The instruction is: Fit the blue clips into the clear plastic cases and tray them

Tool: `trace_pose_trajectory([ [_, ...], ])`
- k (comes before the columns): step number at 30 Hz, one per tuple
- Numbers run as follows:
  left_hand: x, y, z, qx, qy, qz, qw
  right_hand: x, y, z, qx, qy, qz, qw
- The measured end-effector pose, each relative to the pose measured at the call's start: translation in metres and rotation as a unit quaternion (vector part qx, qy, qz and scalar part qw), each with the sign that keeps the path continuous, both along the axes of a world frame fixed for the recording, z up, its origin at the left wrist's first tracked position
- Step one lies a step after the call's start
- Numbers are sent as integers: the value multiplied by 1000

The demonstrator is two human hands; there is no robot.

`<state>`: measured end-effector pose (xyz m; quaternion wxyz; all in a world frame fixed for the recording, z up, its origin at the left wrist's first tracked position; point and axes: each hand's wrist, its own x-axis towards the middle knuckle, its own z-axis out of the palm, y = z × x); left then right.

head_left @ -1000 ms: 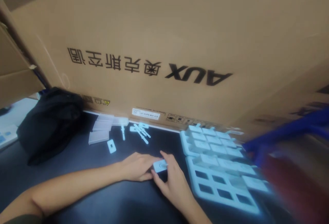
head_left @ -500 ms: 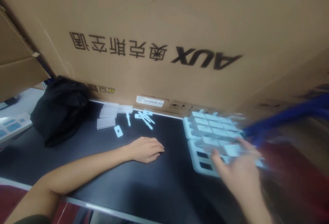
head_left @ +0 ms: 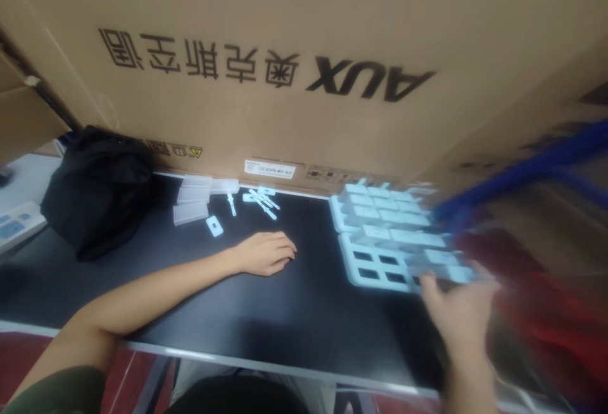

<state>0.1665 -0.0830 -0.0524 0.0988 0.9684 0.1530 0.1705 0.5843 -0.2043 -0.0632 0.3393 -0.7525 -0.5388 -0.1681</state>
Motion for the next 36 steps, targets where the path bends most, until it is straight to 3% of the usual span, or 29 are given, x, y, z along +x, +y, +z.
trace_pose_trajectory([
  [4, 0, 0, 3, -6, 4, 1, 1000, -19, -5, 10, 21, 20, -46, 998],
  [12, 0, 0, 3, -5, 8, 3, 1000, -51, -4, 12, 12, -15, -4, 1000],
  [16, 0, 0, 4, -8, 16, 5, 1000, -63, -4, 16, 24, -31, -17, 999],
  [28, 1, 0, 2, -13, 18, 4, 1000, -65, 7, 9, -20, -125, -44, 991],
  [31, 25, -2, 10, -13, -19, 31, 999, -68, 6, 7, -24, -127, -56, 990],
  [36, 107, -4, 24, 20, -61, 50, 997, -61, 6, 3, -4, -148, -54, 988],
])
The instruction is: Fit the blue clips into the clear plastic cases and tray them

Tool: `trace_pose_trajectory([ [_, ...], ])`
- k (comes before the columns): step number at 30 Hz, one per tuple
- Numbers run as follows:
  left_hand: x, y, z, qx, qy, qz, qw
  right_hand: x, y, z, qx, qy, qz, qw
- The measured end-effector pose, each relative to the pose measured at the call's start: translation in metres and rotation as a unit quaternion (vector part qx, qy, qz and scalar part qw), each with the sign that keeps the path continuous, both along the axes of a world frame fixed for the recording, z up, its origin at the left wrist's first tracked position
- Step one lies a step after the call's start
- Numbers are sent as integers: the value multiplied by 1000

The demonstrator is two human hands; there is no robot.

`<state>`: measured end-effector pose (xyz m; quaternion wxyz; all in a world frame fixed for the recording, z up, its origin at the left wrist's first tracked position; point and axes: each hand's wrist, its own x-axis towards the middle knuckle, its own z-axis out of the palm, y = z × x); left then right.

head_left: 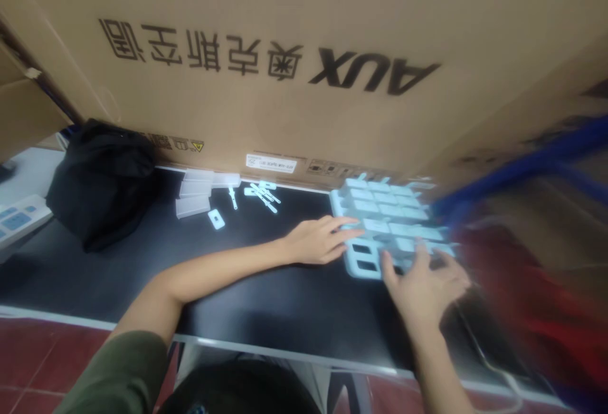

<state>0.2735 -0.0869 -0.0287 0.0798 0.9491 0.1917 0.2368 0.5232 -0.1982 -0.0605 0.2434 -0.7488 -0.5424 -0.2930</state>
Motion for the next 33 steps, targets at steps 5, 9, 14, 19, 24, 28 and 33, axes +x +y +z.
trace_pose_trajectory([
  [5, 46, 8, -9, 24, 12, 9, 1000, 11, -6, -3, -5, -1, 82, 997],
  [9, 44, 8, -18, 23, 27, 13, 999, 12, -11, -4, -17, 36, 80, 996],
  [14, 40, 5, -17, -20, 40, 16, 999, 10, -11, -4, 10, 51, 67, 996],
  [19, 39, 7, -15, -14, 33, 11, 999, 13, -12, -3, 13, 76, 52, 996],
  [24, 38, 6, -15, 3, 41, 15, 999, 20, -10, -2, 36, 81, 37, 995],
  [28, 35, 4, -16, 33, 65, 17, 997, 22, -10, -5, 40, 81, 39, 995],
  [33, -24, 12, 1, 128, 74, -13, 989, 33, -18, -8, 95, 50, 115, 988],
])
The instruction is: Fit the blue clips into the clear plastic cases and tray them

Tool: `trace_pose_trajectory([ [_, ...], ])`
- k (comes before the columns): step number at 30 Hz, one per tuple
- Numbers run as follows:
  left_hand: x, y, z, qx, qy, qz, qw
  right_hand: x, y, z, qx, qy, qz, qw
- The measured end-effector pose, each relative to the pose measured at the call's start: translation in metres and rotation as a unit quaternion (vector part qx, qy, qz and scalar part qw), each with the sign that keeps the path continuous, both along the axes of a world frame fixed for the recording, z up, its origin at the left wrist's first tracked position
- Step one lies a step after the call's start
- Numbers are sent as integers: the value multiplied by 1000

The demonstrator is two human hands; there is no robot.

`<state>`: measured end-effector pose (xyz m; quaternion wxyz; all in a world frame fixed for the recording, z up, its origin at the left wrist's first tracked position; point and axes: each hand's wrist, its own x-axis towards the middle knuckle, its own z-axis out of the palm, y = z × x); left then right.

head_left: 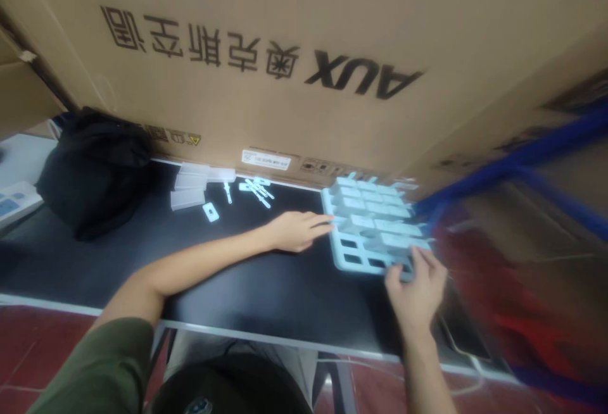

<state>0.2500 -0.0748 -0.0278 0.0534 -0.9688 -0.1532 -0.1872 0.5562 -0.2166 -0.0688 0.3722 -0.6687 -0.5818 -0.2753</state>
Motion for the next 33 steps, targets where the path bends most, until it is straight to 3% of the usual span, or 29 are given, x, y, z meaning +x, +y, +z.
trace_pose_trajectory([
  [4, -114, 10, 27, 19, -24, 104, 994, -6, -11, 19, 135, -40, -1, 990],
  [6, -176, 11, 34, 26, -42, 181, 982, -24, -9, 36, 152, -45, 49, 986],
  [9, -248, 7, 31, 46, -17, 310, 950, -68, 12, 56, 77, -35, 192, 978],
  [11, -271, 0, 21, 42, 24, 338, 940, -104, 38, 61, 8, -37, 257, 966],
  [15, -269, -12, 5, 12, 52, 313, 948, -171, 106, 50, -103, -44, 328, 938],
  [17, -255, -14, 5, -5, 62, 296, 953, -193, 139, 43, -230, -39, 341, 911],
  [19, -241, -14, 7, -26, 69, 288, 955, -206, 168, 41, -331, -46, 335, 881],
  [22, -223, -10, 8, -61, 64, 289, 953, -213, 198, 43, -390, -64, 323, 860],
  [26, -208, -3, 3, -58, 18, 284, 957, -211, 211, 45, -406, -82, 319, 852],
  [29, -207, -2, -1, -34, -91, 264, 960, -207, 203, 43, -405, -79, 298, 861],
  [33, -212, -4, -3, -25, -241, 163, 957, -191, 179, 35, -396, -48, 245, 884],
])
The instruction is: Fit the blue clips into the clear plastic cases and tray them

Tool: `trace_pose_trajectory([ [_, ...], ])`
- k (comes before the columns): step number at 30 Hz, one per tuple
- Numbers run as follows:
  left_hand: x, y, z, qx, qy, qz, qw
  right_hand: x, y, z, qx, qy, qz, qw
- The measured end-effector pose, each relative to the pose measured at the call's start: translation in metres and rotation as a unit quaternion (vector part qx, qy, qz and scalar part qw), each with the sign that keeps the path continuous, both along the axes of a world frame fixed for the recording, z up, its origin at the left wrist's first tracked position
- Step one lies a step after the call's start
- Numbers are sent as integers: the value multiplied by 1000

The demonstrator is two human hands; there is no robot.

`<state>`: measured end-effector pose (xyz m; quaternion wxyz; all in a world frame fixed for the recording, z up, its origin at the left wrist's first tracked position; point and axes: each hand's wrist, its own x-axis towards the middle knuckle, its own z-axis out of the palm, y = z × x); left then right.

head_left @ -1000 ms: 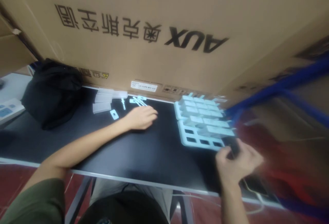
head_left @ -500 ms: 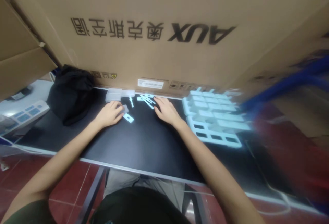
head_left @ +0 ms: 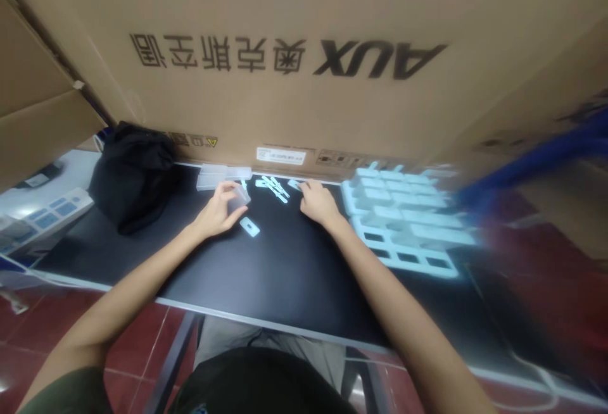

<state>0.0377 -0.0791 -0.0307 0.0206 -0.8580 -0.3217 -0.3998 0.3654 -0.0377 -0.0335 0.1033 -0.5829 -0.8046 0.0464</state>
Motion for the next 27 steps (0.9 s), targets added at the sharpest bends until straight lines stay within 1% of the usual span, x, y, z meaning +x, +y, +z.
trace_pose_trajectory([
  [3, -1, 4, -1, -8, -81, -48, 996, 20, -20, -4, -5, 18, -19, 1000],
  [4, 2, 7, -1, -19, -103, -55, 993, 26, -26, -4, -12, 23, -15, 1000],
  [6, 13, 14, -1, -39, -139, -73, 987, 37, -36, -3, -30, 51, 16, 998],
  [8, 33, 19, 2, -53, -162, -100, 980, 42, -46, 1, -27, 132, 63, 989],
  [9, 47, 20, 4, -62, -167, -118, 977, 43, -51, 3, -17, 193, 86, 977],
  [11, 77, 17, 10, -85, -163, -159, 970, 39, -61, 9, 7, 317, 117, 941],
  [12, 92, 14, 13, -104, -158, -178, 966, 36, -66, 12, 11, 359, 124, 925],
  [14, 118, 6, 19, -152, -142, -202, 957, 31, -76, 17, 7, 399, 130, 908],
  [16, 133, -1, 24, -186, -126, -228, 947, 29, -84, 22, 5, 398, 131, 908],
  [18, 133, -7, 27, -207, -113, -259, 937, 33, -88, 26, 15, 392, 133, 910],
  [21, 117, -12, 24, -220, -102, -292, 925, 40, -91, 30, 19, 397, 156, 904],
  [24, 106, -18, 15, -209, -131, -277, 929, 38, -93, 31, 7, 397, 176, 901],
  [27, 112, -25, 9, -196, -156, -257, 933, 27, -96, 29, 7, 379, 189, 906],
])
